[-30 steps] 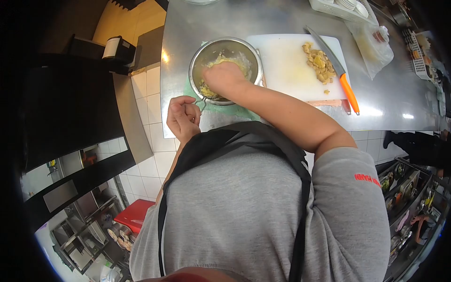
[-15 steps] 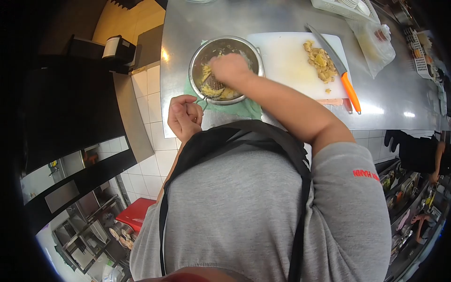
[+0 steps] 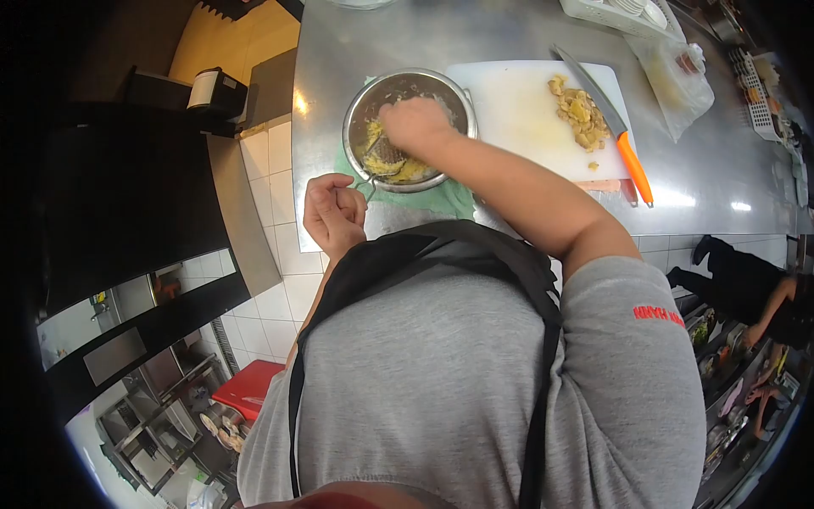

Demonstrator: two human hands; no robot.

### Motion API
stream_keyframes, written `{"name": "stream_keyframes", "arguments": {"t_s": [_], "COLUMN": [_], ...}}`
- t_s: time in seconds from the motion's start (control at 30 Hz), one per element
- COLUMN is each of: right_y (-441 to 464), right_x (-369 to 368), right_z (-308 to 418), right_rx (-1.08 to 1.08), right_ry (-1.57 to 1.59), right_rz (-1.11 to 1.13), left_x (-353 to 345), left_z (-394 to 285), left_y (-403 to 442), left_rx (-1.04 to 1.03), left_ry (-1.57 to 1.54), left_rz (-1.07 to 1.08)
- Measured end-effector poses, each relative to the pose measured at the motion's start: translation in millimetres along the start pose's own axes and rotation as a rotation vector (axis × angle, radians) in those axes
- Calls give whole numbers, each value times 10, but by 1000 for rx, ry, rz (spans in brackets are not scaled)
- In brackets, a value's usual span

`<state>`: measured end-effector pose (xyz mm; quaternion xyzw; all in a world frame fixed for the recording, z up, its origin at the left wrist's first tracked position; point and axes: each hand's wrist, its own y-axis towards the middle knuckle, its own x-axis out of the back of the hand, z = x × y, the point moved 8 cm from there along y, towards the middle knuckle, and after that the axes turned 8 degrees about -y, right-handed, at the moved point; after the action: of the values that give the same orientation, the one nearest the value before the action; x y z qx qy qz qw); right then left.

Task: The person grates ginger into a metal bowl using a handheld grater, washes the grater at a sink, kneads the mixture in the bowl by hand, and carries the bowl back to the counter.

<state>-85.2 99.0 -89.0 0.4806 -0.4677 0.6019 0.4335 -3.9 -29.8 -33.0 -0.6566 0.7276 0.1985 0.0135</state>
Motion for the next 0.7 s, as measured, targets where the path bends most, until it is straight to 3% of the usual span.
{"name": "stream_keyframes", "arguments": {"t_s": [0.07,0.2,0.43,0.57,0.7], "right_y": [-160,-50,-170,93,52], "right_x": [160,45,93,-59,144], "right_z": [226,-10,171,-181,-30], "right_rx": [79,-14,88,-14,20], "right_ry": [44,-31,32,5,130], "right_rz": [-31,-40,-102,-95,-120], "left_x": [12,-9,12,-28,-27], "left_z": [10,29,31,48,53], "left_y": [-1,-46,0,-12,63], "left_rx": [7,24,26,22,29], "left_ry": [-56,6,-7,49,-35], "left_rz": [-4,11,11,40,41]}}
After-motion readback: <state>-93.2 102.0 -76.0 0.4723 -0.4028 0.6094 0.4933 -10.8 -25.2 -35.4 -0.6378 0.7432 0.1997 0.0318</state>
